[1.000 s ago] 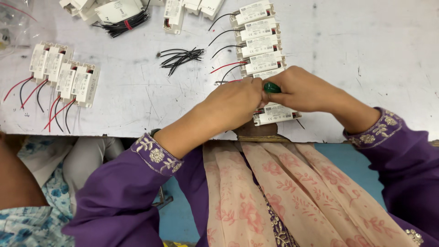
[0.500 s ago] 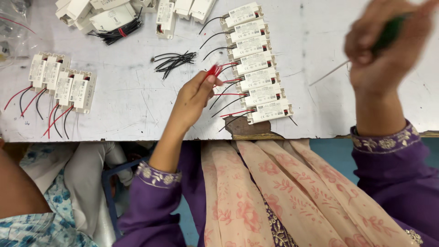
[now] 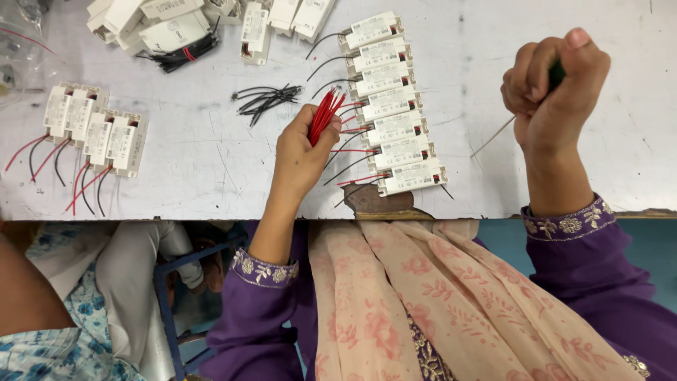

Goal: The person uses a screwdriver to secure black wires into terminal blocks on a series of white LED driver units, then picks up a bundle of red wires and prepares to insert them into the opposite side of the drivers.

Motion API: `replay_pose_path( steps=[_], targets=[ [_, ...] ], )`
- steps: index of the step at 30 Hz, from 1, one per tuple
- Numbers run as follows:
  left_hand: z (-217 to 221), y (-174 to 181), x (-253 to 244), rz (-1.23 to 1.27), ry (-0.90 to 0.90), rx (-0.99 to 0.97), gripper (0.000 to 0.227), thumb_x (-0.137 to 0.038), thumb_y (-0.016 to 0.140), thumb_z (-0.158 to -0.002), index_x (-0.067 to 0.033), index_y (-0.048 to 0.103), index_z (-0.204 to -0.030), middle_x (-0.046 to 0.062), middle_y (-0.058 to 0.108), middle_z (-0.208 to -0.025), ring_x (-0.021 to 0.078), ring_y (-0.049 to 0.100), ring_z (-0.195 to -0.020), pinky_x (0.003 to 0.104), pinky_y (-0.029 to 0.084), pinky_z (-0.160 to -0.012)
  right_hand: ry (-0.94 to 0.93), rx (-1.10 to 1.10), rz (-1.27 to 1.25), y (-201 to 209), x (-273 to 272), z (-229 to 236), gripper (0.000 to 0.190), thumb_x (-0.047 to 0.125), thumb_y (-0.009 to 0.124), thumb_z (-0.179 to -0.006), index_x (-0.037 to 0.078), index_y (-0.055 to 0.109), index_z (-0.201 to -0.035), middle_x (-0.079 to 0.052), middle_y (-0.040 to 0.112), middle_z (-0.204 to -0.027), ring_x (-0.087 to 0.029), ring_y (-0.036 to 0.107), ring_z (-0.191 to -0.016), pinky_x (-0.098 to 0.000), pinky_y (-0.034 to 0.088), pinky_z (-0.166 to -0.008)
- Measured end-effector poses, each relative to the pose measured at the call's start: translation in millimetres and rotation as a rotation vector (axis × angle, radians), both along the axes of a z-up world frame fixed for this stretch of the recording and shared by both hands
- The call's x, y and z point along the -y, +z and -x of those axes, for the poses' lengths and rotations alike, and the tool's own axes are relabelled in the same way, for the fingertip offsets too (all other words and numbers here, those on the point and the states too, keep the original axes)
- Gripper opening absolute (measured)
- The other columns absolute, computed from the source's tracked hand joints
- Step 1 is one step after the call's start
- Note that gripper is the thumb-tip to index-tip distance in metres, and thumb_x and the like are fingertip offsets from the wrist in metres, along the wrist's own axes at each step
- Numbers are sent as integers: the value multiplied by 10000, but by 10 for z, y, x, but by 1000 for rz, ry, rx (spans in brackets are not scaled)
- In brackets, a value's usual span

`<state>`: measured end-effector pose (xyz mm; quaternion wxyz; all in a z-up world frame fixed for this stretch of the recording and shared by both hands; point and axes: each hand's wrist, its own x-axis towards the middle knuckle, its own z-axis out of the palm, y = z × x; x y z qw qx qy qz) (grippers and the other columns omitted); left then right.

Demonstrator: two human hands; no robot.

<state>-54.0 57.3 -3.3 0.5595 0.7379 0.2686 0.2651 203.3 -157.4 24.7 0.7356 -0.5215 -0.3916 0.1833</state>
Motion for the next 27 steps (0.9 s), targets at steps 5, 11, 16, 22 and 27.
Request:
replay_pose_path(
  steps=[5,11,16,22,27],
  targets=[
    [64,48,-37,-73,70,-105,133,-162,688,-943,-42,679,-1000,8,713,-833,49,596,-725,229,501,-672,-22,45,-25,8,-34,63,676,434,411,-1177,93,301,-605,-57,302,-507,-80,177,-387,-256,147,-401],
    [116,190,-100,-161,129,-254,147,-198,699,-926,-56,713,-963,31,653,-703,103,514,-602,286,426,-562,9,93,-44,-103,15,18,717,559,391,-1155,96,313,-613,-35,292,-502,-90,210,-375,-261,176,-384],
    [-134,162,-262,-392,51,-209,196,-226,712,-925,-31,713,-940,114,631,-724,228,571,-615,358,454,-597,102,53,-220,-295,57,-388,705,669,299,-1100,129,307,-647,-18,305,-522,-98,242,-394,-263,219,-384],
    [-828,-78,-613,-647,15,-205,226,-234,697,-937,-16,653,-898,155,688,-840,338,672,-771,452,511,-679,85,-48,-590,-384,-382,-798,678,755,198,-978,150,351,-713,-9,275,-531,-95,241,-372,-305,264,-371],
    [-909,-369,-733,-613,4,-350,242,-258,701,-918,-19,663,-903,172,685,-841,369,675,-793,480,516,-691,187,38,-488,-132,-1008,-459,655,672,222,-1081,138,315,-714,-9,239,-526,-84,180,-355,-307,233,-370]
  ],
)
